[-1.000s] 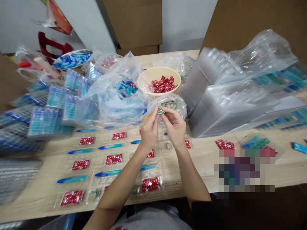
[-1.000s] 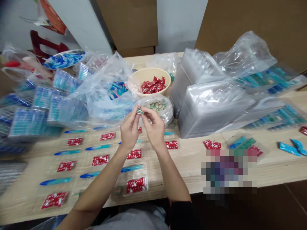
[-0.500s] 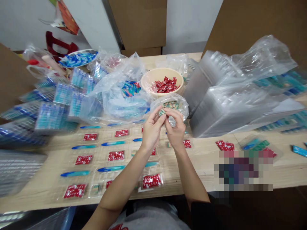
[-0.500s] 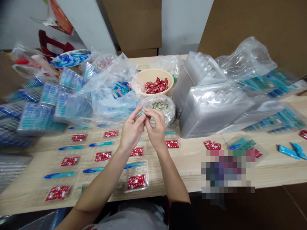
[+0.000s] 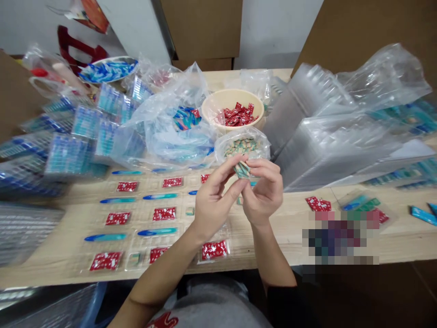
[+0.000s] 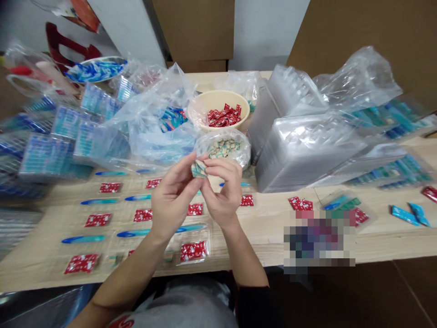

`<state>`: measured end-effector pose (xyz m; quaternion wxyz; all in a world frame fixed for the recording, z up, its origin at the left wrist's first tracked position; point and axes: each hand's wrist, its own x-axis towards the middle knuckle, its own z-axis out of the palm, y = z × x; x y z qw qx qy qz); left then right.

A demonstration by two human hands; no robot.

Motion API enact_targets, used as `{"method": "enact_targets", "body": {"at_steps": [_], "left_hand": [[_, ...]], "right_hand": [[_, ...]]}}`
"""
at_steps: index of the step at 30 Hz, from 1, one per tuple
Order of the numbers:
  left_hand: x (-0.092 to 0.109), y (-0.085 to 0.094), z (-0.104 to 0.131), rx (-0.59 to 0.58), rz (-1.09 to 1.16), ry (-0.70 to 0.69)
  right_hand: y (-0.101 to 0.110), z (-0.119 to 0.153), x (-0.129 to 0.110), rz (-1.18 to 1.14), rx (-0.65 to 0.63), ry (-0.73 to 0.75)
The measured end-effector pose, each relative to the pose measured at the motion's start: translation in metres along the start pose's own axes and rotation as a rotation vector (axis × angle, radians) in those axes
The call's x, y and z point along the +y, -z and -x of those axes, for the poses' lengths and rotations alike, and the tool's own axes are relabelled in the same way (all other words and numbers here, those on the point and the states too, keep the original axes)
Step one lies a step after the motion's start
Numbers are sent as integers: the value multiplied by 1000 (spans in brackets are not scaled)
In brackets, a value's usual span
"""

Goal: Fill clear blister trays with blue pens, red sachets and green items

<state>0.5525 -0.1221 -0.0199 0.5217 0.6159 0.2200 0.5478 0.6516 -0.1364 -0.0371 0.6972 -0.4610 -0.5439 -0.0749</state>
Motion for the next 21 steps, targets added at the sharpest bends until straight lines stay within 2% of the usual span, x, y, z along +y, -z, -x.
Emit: {"method": "enact_targets", "body": {"at_steps": [4, 6, 9, 12, 16, 18, 21], "left_hand": [[0, 10, -1, -43, -152, -68], [-9, 19, -4, 12, -256, -129], [-30, 42, 0, 105, -437, -162], [-45, 71, 26, 129, -545, -7], [-47, 98, 86, 139, -540, 345], [-44, 105, 115, 164, -508, 489], [-42, 110, 142, 197, -464, 587]], "right_hand": [[1, -1, -5, -17, -18, -36], [1, 2, -3, 37, -111, -128], [-4, 14, 5, 78, -326, -275], [-12, 38, 12, -30, -567, -438], [-17, 86, 9, -257, -875, -713], [-16, 109, 4, -357, -966, -800], [-17, 125, 4, -388, -1042, -835]]}}
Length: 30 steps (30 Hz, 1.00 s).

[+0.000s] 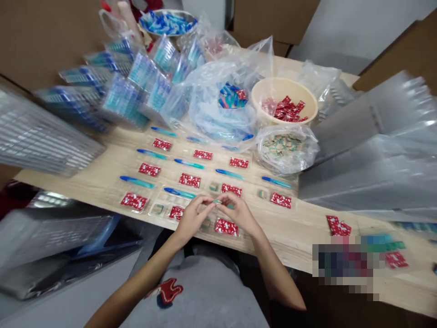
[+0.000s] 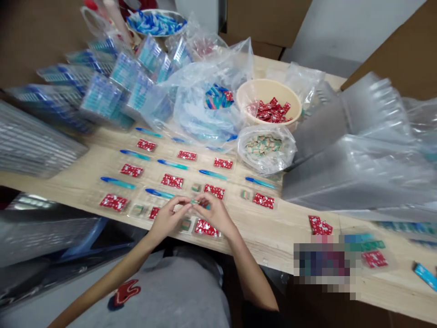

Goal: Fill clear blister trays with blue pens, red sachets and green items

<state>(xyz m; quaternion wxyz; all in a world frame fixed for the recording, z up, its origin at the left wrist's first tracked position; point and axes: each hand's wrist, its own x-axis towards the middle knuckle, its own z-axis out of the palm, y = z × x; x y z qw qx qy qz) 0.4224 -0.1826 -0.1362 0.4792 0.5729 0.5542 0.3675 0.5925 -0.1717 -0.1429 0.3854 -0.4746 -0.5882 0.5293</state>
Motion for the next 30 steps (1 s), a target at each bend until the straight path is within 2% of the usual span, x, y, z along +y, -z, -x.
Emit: {"method": "enact_targets", "body": {"at_steps": [3, 5, 8, 10, 13, 20, 30], "left_hand": [[-7, 7, 4, 6, 33, 26], [-9, 13, 0, 24, 44, 23], [-8, 23, -7, 54, 38, 22], [-8, 28, -10, 75, 32, 16], [-12, 35, -9, 115, 33, 0], [-32, 46, -2, 140, 30, 62], [-31, 52, -4, 164, 17, 33]], "right_hand": [[13, -24, 1, 165, 64, -101], [29, -54, -1, 312, 135, -178], [47, -106, -4, 433, 184, -208], [51, -133, -5, 506, 152, -239], [46, -157, -5, 627, 51, -304], [36, -173, -8, 895, -47, -379], [20, -165, -8, 1123, 16, -404]]}}
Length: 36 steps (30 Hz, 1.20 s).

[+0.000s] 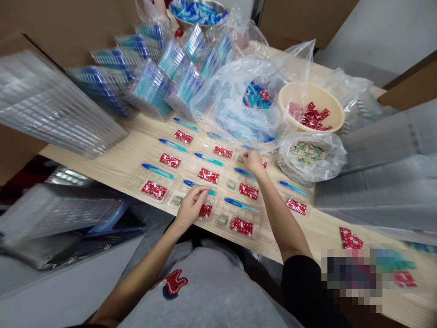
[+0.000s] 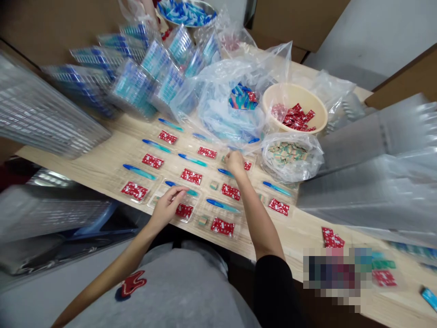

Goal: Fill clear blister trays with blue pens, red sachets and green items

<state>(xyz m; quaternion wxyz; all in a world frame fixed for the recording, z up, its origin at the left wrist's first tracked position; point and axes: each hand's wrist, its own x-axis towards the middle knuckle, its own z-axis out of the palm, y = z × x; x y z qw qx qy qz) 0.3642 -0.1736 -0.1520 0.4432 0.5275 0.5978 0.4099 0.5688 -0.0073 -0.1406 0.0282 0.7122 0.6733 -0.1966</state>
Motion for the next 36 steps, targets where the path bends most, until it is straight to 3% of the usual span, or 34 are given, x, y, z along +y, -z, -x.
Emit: {"method": "enact_targets", "body": {"at_steps": [15, 22, 26, 28, 29, 32, 36], "left_hand": [[-7, 5, 7, -25, -30, 67], [-8, 3, 5, -65, -46, 84], [-8, 5, 4, -66, -47, 115], [-9, 7, 3, -54, -43, 124], [-10, 8, 2, -50, -39, 130], [-10, 8, -1, -46, -29, 154], [-10, 2, -4, -55, 0, 174]], "right_hand": [[2, 13, -11, 93, 77, -6], [0, 45, -11, 68, 256, 206], [37, 60, 29, 20, 435, 305], [65, 60, 65, 14, 597, 180], [79, 57, 84, 39, 596, 66], [107, 45, 128, 88, 407, -56], [111, 27, 146, 99, 170, 21]]}}
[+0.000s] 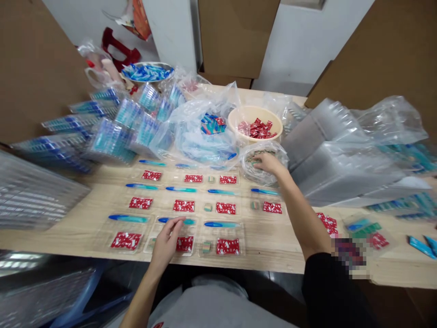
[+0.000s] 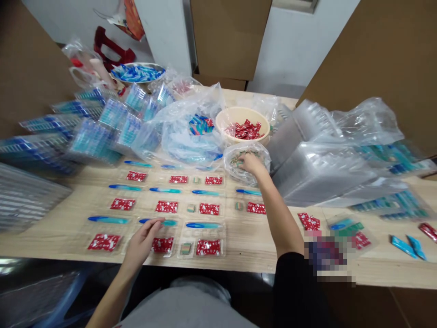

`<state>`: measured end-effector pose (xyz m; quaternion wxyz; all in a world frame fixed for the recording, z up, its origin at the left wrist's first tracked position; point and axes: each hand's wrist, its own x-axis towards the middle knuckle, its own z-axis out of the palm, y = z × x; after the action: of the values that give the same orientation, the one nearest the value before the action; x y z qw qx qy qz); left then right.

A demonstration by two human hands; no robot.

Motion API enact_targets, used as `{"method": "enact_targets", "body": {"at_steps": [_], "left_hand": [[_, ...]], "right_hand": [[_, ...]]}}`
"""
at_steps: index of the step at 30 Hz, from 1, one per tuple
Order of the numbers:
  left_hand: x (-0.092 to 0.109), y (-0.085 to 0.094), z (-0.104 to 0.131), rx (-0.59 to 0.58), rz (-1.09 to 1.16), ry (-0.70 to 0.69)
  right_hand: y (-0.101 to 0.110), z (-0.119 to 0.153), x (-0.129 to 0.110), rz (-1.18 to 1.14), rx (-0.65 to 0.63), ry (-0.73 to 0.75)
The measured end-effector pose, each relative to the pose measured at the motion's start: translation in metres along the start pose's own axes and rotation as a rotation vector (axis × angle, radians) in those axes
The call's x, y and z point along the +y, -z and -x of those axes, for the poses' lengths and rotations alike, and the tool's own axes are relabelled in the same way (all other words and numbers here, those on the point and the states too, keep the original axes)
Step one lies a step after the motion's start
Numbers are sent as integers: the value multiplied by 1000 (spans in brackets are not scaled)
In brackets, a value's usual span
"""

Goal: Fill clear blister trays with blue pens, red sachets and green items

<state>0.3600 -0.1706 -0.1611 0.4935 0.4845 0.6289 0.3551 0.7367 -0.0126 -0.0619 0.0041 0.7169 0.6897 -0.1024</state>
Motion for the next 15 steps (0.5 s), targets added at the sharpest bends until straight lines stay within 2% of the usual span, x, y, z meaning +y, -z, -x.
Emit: {"method": "enact_targets", "body": {"at_steps": [5, 11, 15], "left_hand": [[3, -10, 0, -3, 13, -20], [3, -9, -1, -10, -8, -16], [2, -7, -2, -5, -9, -14]], "right_hand": [[-4, -11, -8, 20, -182, 70], [6, -10, -9, 78, -301, 45], [10, -9, -13, 112, -326, 7]]}}
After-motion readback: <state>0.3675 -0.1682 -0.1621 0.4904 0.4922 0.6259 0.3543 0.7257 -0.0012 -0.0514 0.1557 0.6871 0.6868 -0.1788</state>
